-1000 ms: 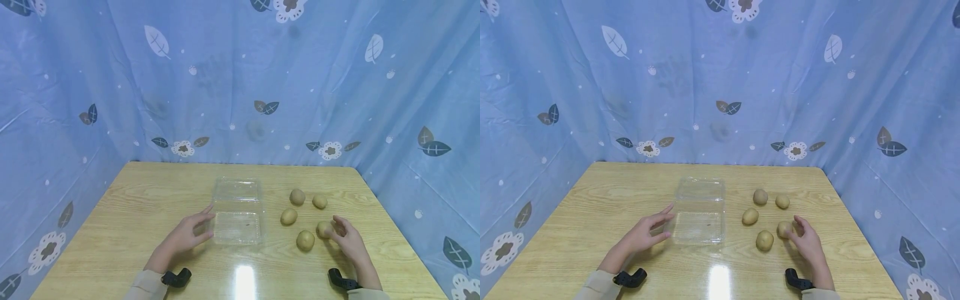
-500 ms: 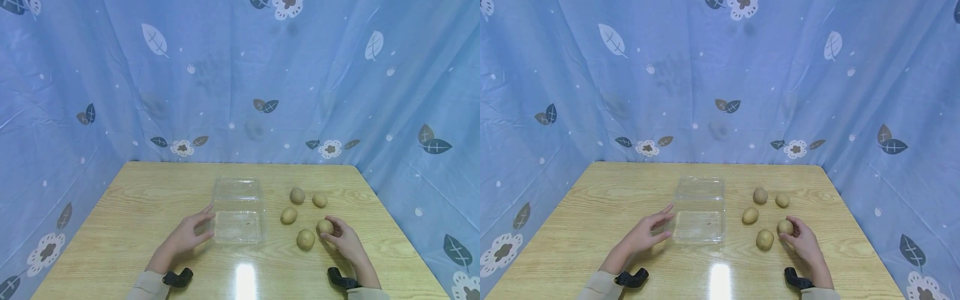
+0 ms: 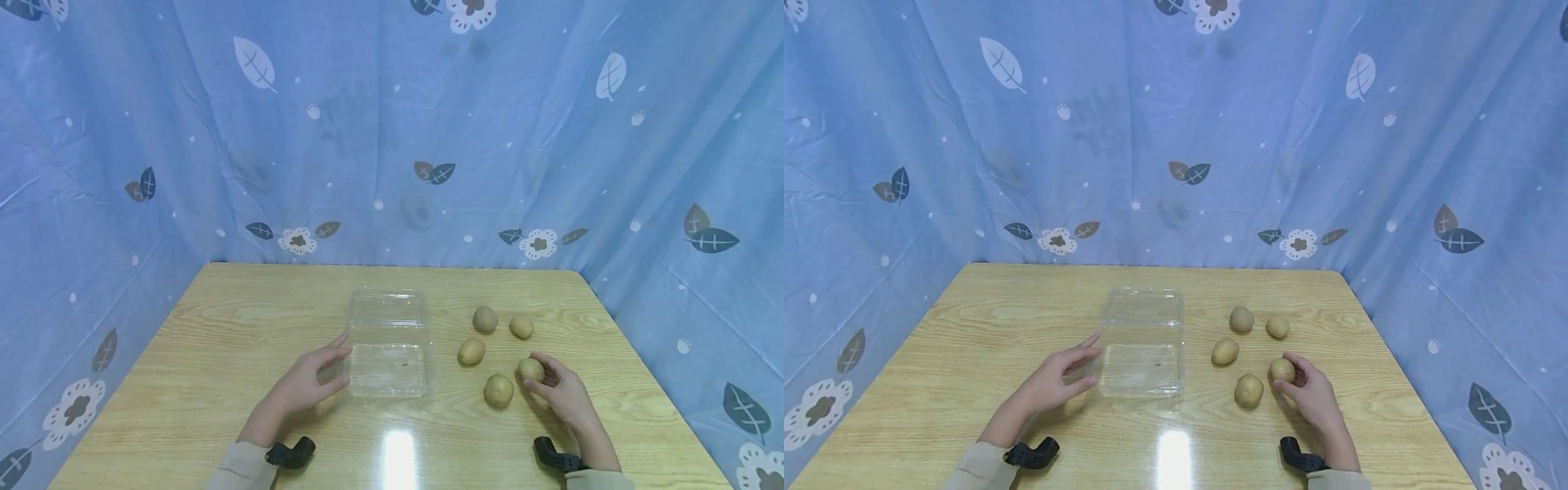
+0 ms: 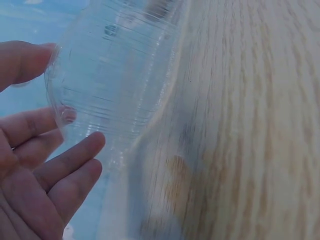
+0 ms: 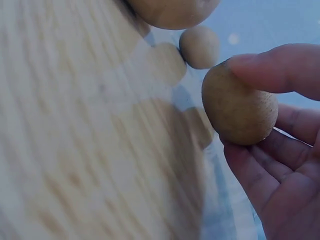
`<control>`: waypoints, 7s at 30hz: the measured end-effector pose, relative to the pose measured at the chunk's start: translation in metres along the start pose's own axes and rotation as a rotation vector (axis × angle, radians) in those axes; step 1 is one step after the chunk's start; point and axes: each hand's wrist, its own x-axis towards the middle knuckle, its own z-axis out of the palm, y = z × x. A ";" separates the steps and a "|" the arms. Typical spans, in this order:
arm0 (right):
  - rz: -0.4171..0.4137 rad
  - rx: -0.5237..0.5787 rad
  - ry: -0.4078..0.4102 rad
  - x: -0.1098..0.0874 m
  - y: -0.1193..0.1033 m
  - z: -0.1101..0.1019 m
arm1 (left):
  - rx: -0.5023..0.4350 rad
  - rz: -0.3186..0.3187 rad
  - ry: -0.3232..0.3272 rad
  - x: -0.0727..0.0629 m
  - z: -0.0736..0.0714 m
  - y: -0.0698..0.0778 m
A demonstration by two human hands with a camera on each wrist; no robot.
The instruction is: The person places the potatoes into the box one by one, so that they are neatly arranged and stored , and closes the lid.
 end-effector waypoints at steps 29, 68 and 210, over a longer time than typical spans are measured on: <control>-0.236 0.518 0.030 -0.003 -0.043 0.022 | -0.011 -0.001 -0.006 -0.003 0.000 -0.001; -0.254 0.550 -0.302 0.042 -0.123 0.109 | 0.015 0.017 -0.006 0.000 0.005 -0.001; -0.249 0.253 -0.220 0.052 -0.166 0.142 | 0.004 0.028 -0.011 0.003 0.001 0.002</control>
